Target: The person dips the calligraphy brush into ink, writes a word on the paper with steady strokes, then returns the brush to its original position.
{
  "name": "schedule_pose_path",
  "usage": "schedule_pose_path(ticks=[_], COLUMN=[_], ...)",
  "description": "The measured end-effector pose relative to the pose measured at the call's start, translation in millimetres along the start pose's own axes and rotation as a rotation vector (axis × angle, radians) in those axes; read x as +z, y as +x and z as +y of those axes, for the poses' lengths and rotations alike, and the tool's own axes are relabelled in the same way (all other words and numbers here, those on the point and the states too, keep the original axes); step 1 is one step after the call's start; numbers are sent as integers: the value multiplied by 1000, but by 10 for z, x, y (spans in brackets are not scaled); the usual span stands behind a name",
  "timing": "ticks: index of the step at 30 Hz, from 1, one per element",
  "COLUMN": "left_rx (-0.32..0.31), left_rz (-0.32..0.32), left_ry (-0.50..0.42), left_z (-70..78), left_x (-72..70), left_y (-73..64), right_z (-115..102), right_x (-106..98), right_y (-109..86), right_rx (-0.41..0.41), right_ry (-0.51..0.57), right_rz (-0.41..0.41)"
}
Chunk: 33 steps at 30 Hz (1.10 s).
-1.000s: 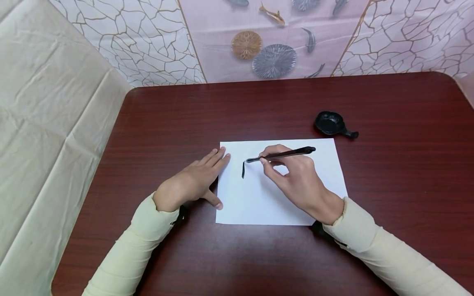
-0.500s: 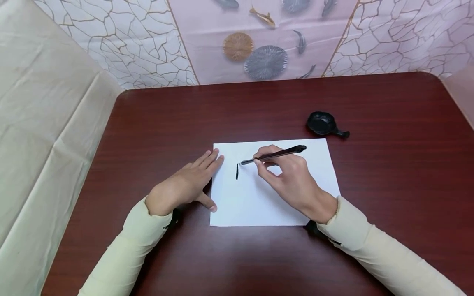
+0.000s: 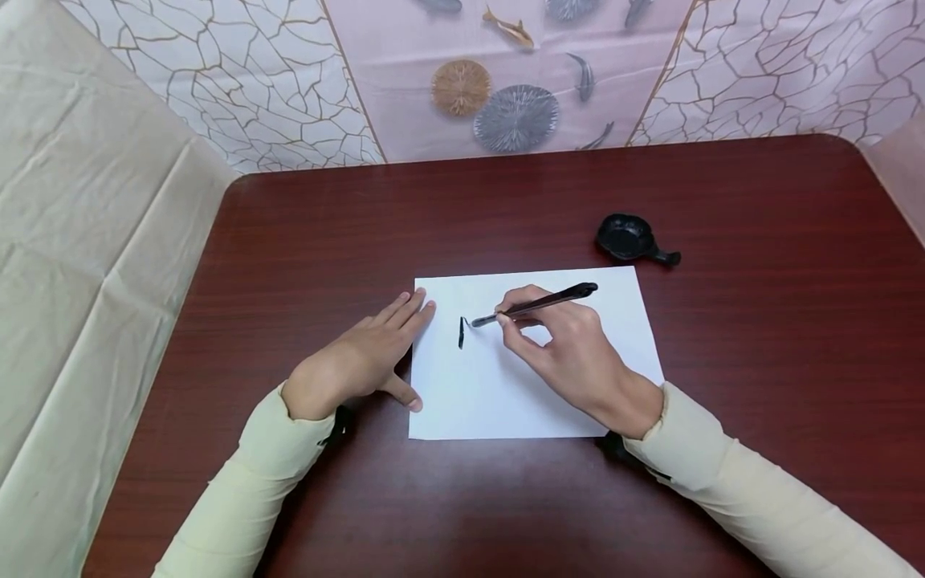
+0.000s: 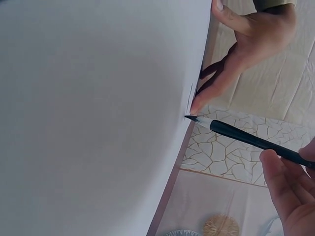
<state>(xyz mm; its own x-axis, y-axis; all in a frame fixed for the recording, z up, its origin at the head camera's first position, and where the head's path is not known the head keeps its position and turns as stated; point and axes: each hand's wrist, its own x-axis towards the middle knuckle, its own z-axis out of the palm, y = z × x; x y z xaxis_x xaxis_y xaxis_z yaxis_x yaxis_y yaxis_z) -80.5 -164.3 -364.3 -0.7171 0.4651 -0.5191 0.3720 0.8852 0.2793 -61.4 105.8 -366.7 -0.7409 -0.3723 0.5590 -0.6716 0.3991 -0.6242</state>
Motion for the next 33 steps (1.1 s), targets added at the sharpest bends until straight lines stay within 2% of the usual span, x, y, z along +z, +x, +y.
schedule_pose_path(ticks=[8,18,33], left_rx=[1,6,6], left_rz=[-9,-5,0], left_ry=[-2,-3,4], left_z=[-11,-35,-41], left_x=[-9,4,6], left_y=[3,3,9], right_z=[-84,-158,-166], right_x=[-64,-106,-92], right_y=[-59,-118,-107], right_rx=[19,23,8], right_ry=[-60,-76,-71], right_rz=[-18,-55,-20])
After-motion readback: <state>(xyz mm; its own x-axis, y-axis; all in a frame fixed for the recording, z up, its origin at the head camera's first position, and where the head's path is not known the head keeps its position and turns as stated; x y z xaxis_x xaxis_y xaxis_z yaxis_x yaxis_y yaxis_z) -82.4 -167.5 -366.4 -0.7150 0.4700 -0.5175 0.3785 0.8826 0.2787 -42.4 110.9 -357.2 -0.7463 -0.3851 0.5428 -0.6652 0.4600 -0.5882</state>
